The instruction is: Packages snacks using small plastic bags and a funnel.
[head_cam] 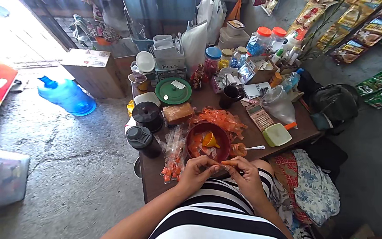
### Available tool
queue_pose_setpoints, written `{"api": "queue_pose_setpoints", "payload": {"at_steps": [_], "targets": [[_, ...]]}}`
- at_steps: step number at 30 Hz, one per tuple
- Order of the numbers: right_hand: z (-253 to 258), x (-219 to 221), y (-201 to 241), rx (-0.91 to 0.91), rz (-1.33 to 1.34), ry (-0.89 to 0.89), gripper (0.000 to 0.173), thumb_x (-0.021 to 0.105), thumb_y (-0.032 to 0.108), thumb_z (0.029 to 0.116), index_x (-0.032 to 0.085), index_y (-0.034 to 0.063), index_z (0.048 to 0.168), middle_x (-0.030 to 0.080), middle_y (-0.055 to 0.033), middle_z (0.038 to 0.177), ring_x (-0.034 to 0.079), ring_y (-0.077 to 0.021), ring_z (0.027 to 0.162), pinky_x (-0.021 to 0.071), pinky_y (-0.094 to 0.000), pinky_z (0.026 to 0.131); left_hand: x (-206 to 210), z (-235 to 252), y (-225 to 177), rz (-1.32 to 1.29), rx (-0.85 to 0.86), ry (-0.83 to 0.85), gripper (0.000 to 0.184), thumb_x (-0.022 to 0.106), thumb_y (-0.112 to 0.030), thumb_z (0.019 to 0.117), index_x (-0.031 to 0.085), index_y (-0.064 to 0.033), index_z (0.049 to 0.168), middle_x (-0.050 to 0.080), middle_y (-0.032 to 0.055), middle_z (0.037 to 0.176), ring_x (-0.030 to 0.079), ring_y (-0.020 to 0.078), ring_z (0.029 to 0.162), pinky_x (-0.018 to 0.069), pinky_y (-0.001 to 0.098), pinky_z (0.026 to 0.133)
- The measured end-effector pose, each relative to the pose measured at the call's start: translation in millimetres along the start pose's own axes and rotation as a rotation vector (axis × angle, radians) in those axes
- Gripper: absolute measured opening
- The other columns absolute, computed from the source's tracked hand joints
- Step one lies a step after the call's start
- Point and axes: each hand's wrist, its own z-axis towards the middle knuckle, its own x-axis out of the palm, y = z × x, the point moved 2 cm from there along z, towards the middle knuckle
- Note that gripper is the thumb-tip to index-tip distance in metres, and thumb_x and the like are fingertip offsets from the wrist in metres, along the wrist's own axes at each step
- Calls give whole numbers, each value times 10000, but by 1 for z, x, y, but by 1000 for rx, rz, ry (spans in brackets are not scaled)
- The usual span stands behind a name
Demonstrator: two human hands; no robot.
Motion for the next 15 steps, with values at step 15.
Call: {"api": "queue_pose_setpoints", "payload": {"at_steps": [15], "targets": [[3, 3, -2, -54, 26, 33, 361, 710, 299, 959, 731, 35, 1204, 662, -4, 1081, 543, 86, 746, 472, -64, 639, -3, 0, 2, -2, -3, 10, 140, 681, -93, 964, 737, 36, 966, 727, 23, 921, 665, -1, 901, 542, 169, 844]]}}
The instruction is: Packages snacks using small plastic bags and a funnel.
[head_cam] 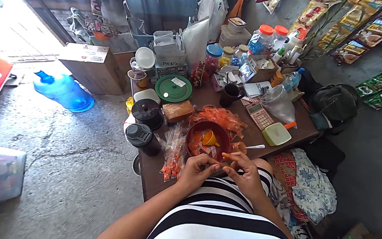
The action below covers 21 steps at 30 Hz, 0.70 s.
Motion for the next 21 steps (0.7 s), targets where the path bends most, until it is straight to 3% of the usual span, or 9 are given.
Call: {"api": "queue_pose_setpoints", "payload": {"at_steps": [1, 3, 6, 17, 21], "targets": [[0, 1, 0, -17, -4, 4, 328, 697, 273, 970, 740, 39, 1195, 671, -12, 1088, 562, 79, 773, 487, -69, 669, 0, 0, 0, 3, -2, 4, 143, 681, -96, 965, 738, 35, 965, 726, 23, 920, 663, -3, 901, 539, 166, 845], [2, 2, 3, -60, -29, -19, 198, 696, 212, 969, 782, 63, 1067, 688, 2, 998, 609, 58, 814, 522, -81, 731, -1, 1, 0, 6, 3, 14, 144, 684, -99, 964, 737, 35, 961, 722, 24, 907, 659, -5, 895, 535, 163, 838], [4, 2, 7, -90, -71, -41, 130, 738, 190, 930, 787, 72, 954, 664, 25, 889, 601, 56, 783, 516, -75, 707, -1, 2, -1, 10, 18, 23, 139, 681, -88, 961, 733, 41, 952, 715, 32, 897, 655, -2, 883, 533, 155, 827], [-2, 6, 4, -54, -58, -152, 223, 849, 279, 811, 712, 106, 781, 603, 66, 773, 559, 78, 705, 479, -56, 631, -1, 2, 0, 45, 63, 73, 168, 689, -131, 963, 746, 26, 943, 722, 39, 879, 643, 3, 884, 511, 160, 835], [-2, 4, 7, -22, -50, -131, 209, 841, 277, 818, 736, 100, 782, 637, 65, 771, 584, 77, 717, 493, -61, 643, 0, 2, 0, 44, 66, 70, 158, 691, -121, 957, 749, 25, 939, 723, 39, 878, 643, 3, 888, 509, 156, 836]]}}
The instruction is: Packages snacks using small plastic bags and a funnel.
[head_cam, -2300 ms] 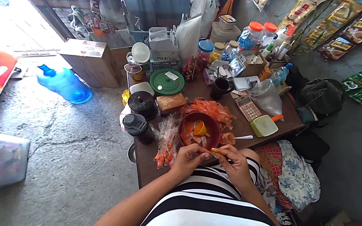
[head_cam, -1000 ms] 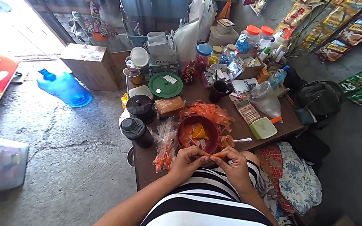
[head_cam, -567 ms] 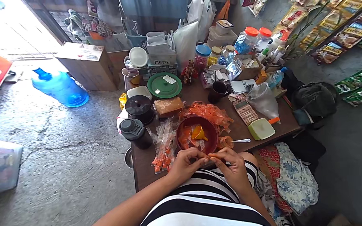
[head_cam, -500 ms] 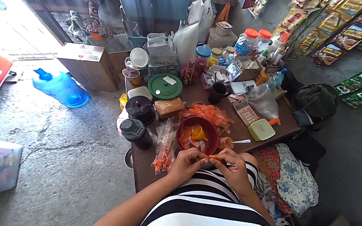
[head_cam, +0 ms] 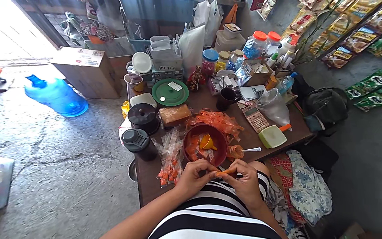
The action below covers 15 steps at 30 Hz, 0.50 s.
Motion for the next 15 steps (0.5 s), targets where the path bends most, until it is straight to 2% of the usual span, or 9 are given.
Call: {"api": "queue_pose_setpoints", "payload": {"at_steps": [4, 7, 9, 12, 15], "targets": [[3, -6, 2, 41, 25, 168, 136, 756, 191, 909, 794, 63, 937, 712, 12, 915, 649, 39, 824, 548, -99, 747, -2, 0, 0, -11, -39, -47, 154, 687, -112, 961, 746, 31, 953, 726, 28, 896, 658, -1, 884, 533, 162, 841], [3, -8, 2, 29, 11, 189, 139, 722, 149, 933, 791, 43, 992, 701, -11, 957, 650, 32, 843, 554, -101, 754, -4, -1, 0, -15, -50, -62, 155, 684, -121, 967, 745, 21, 964, 725, 19, 905, 661, 1, 888, 538, 165, 837], [2, -7, 2, 2, -17, 155, 125, 729, 142, 921, 785, 41, 971, 684, -9, 934, 633, 39, 822, 541, -89, 737, -3, -1, 0, -13, -47, -52, 156, 683, -121, 970, 745, 22, 963, 726, 23, 903, 660, 1, 887, 536, 166, 836], [1, -4, 2, -40, -120, 80, 158, 753, 216, 903, 741, 60, 884, 634, 11, 865, 577, 63, 760, 488, -57, 687, -2, 0, 0, -6, -45, -38, 152, 689, -124, 966, 747, 16, 961, 725, 18, 898, 656, -1, 887, 530, 168, 839], [0, -1, 0, -70, -177, 36, 272, 696, 301, 962, 679, 56, 846, 574, 11, 825, 532, 64, 712, 458, -53, 646, -1, -1, 0, -3, -41, -28, 159, 688, -133, 970, 747, 15, 961, 725, 16, 900, 652, 0, 895, 524, 172, 849]]}}
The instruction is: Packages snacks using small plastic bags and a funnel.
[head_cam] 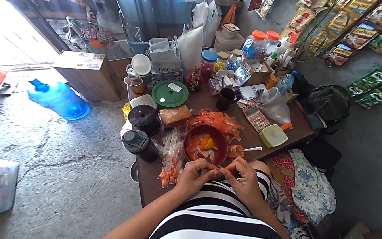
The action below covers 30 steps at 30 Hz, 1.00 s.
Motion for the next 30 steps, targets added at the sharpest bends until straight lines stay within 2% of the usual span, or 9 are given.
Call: {"api": "queue_pose_setpoints", "payload": {"at_steps": [5, 11, 13, 19, 24, 26, 28, 30], "targets": [[1, 0, -3, -52, -4, 72, 277, 600, 282, 1032, 693, 39, 936, 636, -21, 897, 589, 35, 782, 501, -83, 712, 0, -1, 0, 3, -9, -9, 168, 681, -135, 975, 746, 19, 960, 726, 26, 898, 655, 3, 889, 529, 175, 839], [1, -1, -4, -66, 53, 94, 194, 637, 173, 1002, 762, 36, 1059, 690, -45, 998, 635, 35, 838, 533, -85, 746, 0, -1, 1, 7, 3, -8, 165, 680, -128, 974, 741, 24, 957, 729, 32, 907, 660, 5, 895, 530, 172, 842], [0, -2, -4, -79, 66, 95, 170, 663, 169, 985, 767, 44, 1035, 701, -36, 981, 642, 33, 852, 534, -87, 770, 0, -1, 1, 12, -6, -14, 161, 685, -122, 967, 740, 29, 953, 725, 28, 896, 657, -1, 887, 528, 163, 837], [-2, 0, -7, -42, 50, 6, 244, 727, 285, 937, 714, 48, 878, 621, 6, 822, 573, 64, 743, 486, -56, 689, 2, 0, -1, 7, -17, 28, 162, 683, -119, 968, 743, 31, 958, 725, 32, 901, 653, -3, 892, 525, 162, 844], [0, 1, -7, -25, 43, -16, 322, 667, 328, 988, 653, 50, 828, 575, 13, 797, 541, 59, 723, 464, -62, 667, 2, 1, 1, -3, 6, 16, 169, 679, -125, 974, 743, 31, 955, 720, 34, 890, 651, 5, 888, 525, 171, 844], [2, -1, -8, -11, 75, -30, 314, 591, 296, 1037, 698, 39, 892, 614, 14, 841, 568, 67, 717, 499, -71, 661, 1, 1, 1, -9, 2, 6, 176, 675, -133, 981, 746, 28, 968, 725, 31, 896, 654, 2, 895, 526, 170, 848], [5, -3, -9, 17, 113, -30, 343, 527, 288, 1066, 736, 21, 1013, 654, 7, 928, 577, 72, 719, 512, -83, 649, 0, 0, 1, -12, -1, -8, 173, 673, -127, 980, 744, 30, 968, 723, 30, 895, 655, 2, 892, 529, 169, 843], [5, -3, -11, 34, 132, -2, 404, 526, 356, 1064, 735, 14, 1114, 662, -5, 983, 574, 70, 741, 505, -88, 646, -1, 0, 2, -6, -4, -22, 171, 676, -126, 979, 743, 31, 969, 723, 29, 900, 659, 3, 893, 535, 169, 843]]}}
